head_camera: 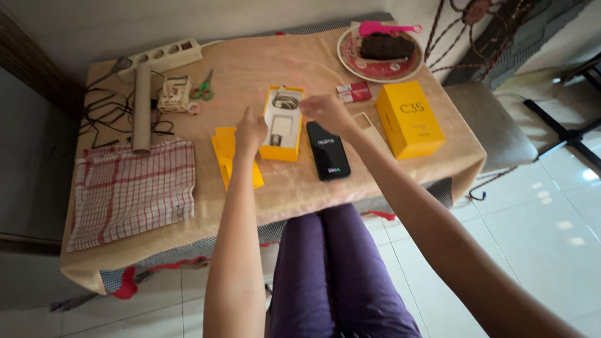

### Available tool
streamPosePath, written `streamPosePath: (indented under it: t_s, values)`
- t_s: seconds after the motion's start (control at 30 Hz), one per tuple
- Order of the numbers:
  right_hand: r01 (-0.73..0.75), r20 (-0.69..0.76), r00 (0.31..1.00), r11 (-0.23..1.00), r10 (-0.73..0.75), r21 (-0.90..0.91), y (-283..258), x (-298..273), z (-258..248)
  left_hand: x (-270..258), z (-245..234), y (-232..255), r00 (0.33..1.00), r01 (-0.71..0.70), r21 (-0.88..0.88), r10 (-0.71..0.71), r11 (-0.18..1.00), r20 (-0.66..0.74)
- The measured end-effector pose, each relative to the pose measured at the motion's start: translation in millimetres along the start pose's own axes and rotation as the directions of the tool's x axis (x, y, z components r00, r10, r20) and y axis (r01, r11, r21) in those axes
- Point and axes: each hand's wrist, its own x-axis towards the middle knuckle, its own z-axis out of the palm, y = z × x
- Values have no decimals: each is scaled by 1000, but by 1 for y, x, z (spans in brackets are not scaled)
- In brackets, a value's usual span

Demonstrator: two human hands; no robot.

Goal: The person unboxes a new Realme C35 smartphone at a table, removing the phone, charging adapter, and cable from the yellow retail box. They plug the charging cable into a power strip, connect it to the phone, power the phone on, then fold the box flaps closed and set the box aside.

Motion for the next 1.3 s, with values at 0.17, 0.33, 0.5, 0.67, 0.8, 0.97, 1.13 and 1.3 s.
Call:
streamPosePath:
  t_s: [0.17,0.33,0.5,0.67,0.8,0.97,1.13,1.3]
  values:
    - [162,115,982,977,-147,-135,-11,16,20,11,-19,22,972,142,165,-168,976,161]
    - [101,267,964,928,-2,-357,-18,25,33,9,-32,49,872,221,-17,-190,975,451]
    - [352,403,897,846,-182,-400,-17,33,31,21,-17,38,808,270,-80,-180,960,561]
    - [296,430,899,843,-87,-448,-31,36,27,48,12,26,918,17,255,-116,967,380]
    - [340,476,878,776,-59,-531,-46,34,28,49,22,23,903,-23,160,-48,987,427]
    - [354,488,871,756,-52,-551,-50,27,32,38,20,22,904,-83,184,-4,980,427]
    - [460,458,866,684,-202,-567,-41,20,38,32,22,20,920,-181,121,124,976,371]
    - [526,442,841,662,-311,-535,-30,15,41,28,25,14,912,-65,90,23,994,410]
